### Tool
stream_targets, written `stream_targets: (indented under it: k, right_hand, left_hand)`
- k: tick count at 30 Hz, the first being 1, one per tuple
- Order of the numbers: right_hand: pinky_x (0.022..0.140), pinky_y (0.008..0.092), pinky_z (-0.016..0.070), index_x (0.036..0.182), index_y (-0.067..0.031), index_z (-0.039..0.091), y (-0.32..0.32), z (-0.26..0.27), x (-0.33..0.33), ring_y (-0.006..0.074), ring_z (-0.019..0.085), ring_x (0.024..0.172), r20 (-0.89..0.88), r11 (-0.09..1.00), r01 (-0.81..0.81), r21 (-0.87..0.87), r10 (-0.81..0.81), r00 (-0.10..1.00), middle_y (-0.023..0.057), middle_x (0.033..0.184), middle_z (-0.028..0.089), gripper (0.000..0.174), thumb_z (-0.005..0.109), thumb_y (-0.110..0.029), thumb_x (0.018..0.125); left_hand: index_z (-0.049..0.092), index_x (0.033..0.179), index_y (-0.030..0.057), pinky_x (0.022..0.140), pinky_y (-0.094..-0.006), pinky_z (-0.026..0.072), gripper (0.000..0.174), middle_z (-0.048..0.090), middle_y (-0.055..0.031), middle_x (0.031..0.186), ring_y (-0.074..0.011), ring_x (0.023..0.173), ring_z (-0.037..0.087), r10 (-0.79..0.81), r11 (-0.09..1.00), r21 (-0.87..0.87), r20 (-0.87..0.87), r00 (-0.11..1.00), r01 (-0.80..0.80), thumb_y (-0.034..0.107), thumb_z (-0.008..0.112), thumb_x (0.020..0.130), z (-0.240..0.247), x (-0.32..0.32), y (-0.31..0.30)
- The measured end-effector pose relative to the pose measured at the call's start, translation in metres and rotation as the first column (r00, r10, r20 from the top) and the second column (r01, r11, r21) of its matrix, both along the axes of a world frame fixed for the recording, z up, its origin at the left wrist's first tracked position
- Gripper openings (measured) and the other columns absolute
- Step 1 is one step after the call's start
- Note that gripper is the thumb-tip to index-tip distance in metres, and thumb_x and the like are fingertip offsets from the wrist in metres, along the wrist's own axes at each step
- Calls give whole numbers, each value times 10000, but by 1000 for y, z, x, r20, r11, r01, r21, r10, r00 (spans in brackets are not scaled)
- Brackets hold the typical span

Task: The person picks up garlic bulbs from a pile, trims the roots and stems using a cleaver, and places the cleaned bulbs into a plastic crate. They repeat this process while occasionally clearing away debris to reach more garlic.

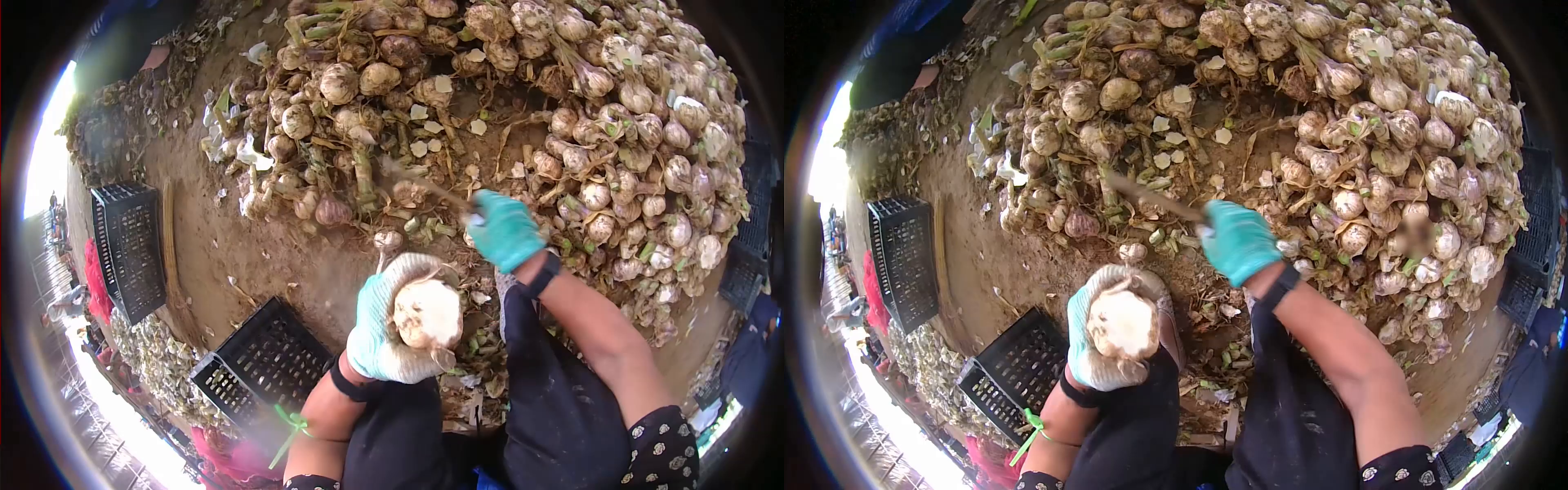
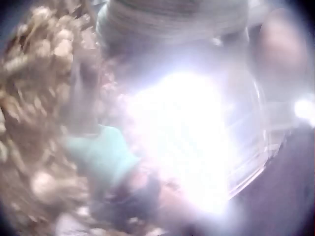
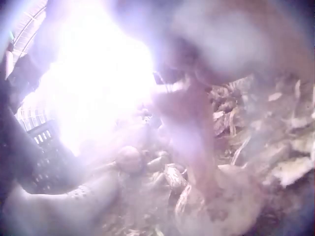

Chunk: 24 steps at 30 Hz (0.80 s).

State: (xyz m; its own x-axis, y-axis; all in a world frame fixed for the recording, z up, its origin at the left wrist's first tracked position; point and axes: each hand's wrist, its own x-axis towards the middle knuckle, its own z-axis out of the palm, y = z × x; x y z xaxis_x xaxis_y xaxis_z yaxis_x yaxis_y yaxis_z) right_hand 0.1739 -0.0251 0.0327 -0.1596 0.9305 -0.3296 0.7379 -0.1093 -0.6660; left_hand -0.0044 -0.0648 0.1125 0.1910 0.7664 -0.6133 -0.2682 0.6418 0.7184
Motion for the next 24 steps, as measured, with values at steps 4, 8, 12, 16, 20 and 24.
stream_targets:
  k: [4,8,12,16,20,24]
  right_hand:
    - [546,288,458,883,-1,585,0,16,10,155,566,574,-296,918,361,-165,-395,870,74,658,595,240,648,-168,723]
    - [535,232,424,865,20,578,-1,0,17,72,485,562,-432,856,444,-264,-517,739,11,656,558,244,671,-146,711]
    - [515,222,428,895,19,571,-4,7,19,69,505,563,-446,817,424,-391,-571,689,21,679,572,249,674,-112,710]
    - [505,214,437,908,21,567,-1,16,29,63,519,567,-432,790,467,-398,-611,664,26,685,576,259,675,-105,709]
    - [525,219,432,904,26,572,0,11,28,60,501,576,-340,815,460,-353,-570,748,13,674,565,301,697,-149,694]
    - [533,222,432,895,25,572,1,8,22,67,494,567,-408,835,438,-333,-546,731,2,663,553,292,696,-151,699]
  left_hand:
    - [441,1092,26,747,-269,470,469,544,-56,962,-140,828,544,585,791,-555,561,586,-258,76,658,679,-53,-20,16]
    - [335,1257,5,842,-294,422,653,483,-87,1147,-195,1012,500,181,946,223,235,955,-234,99,674,706,-16,13,37]
    - [331,1270,5,898,-302,371,678,462,-109,1182,-203,1065,474,-49,825,558,-88,995,90,112,660,687,20,35,74]
    - [354,1213,-26,843,-346,425,688,524,-173,1074,-275,969,536,68,924,175,-950,306,339,186,686,649,-55,-1,124]
    - [316,1208,-51,836,-365,434,688,516,-214,1056,-309,999,512,-204,902,-285,-943,-263,323,187,657,660,-106,-6,135]
    - [407,1190,37,805,-389,437,558,579,-218,914,-358,864,562,-62,975,-58,-998,12,213,109,592,669,-114,-30,142]
